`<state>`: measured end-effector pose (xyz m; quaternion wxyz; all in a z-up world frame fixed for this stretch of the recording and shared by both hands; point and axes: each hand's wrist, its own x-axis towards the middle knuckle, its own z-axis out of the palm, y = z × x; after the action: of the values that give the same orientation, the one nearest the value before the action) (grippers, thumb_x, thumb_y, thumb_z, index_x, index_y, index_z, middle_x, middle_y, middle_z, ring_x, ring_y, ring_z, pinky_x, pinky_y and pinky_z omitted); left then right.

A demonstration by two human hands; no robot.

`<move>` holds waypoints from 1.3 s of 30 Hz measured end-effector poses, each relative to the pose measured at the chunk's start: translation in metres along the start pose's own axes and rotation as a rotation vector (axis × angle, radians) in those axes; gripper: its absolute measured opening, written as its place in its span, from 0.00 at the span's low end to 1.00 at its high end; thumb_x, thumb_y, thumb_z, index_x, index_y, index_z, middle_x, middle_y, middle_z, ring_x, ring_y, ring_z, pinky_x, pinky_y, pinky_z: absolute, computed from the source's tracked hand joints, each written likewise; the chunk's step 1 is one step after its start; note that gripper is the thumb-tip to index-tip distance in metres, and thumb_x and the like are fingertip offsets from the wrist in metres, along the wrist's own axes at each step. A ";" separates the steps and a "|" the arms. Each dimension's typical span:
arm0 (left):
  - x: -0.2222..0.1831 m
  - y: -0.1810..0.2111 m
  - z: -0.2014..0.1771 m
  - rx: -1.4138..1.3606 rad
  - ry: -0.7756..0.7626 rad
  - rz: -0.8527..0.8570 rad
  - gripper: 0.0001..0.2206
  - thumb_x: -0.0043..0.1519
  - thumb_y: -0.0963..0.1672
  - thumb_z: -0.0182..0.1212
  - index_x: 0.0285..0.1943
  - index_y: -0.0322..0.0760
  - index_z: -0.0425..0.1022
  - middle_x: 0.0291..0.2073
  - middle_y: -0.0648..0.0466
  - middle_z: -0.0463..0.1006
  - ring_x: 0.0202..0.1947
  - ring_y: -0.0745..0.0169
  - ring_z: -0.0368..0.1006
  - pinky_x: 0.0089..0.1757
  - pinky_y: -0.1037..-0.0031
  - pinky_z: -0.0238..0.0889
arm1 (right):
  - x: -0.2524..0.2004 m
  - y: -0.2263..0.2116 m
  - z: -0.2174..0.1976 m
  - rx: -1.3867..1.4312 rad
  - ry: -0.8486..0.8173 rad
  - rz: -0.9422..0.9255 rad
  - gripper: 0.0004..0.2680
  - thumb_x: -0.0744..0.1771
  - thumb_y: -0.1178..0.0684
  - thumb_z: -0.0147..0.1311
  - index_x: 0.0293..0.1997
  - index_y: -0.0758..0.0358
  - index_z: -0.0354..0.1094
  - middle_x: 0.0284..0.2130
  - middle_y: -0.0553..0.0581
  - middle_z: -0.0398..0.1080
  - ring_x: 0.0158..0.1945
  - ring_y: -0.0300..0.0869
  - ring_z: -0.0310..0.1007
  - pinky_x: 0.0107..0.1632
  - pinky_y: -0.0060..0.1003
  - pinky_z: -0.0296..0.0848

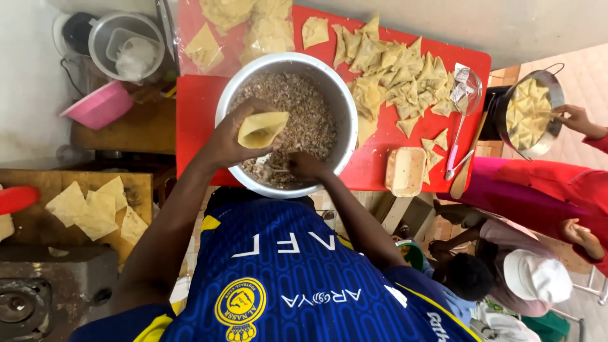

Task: Filling and folding dough wrappers to create triangular samosas at a food preparation table

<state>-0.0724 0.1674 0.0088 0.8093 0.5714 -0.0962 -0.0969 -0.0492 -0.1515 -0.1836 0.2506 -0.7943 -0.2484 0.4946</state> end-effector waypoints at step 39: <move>0.012 -0.009 0.024 0.308 -0.193 -0.101 0.27 0.57 0.39 0.80 0.66 0.40 0.74 0.53 0.35 0.86 0.54 0.33 0.83 0.53 0.49 0.74 | -0.125 -0.193 -0.097 0.674 0.986 -0.448 0.11 0.70 0.63 0.69 0.58 0.65 0.76 0.37 0.59 0.80 0.41 0.42 0.83 0.51 0.39 0.82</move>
<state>-0.0681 0.1398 0.0086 0.6935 0.6805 -0.1584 -0.1759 -0.0374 -0.1018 0.0603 0.6687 -0.7352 -0.0947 0.0577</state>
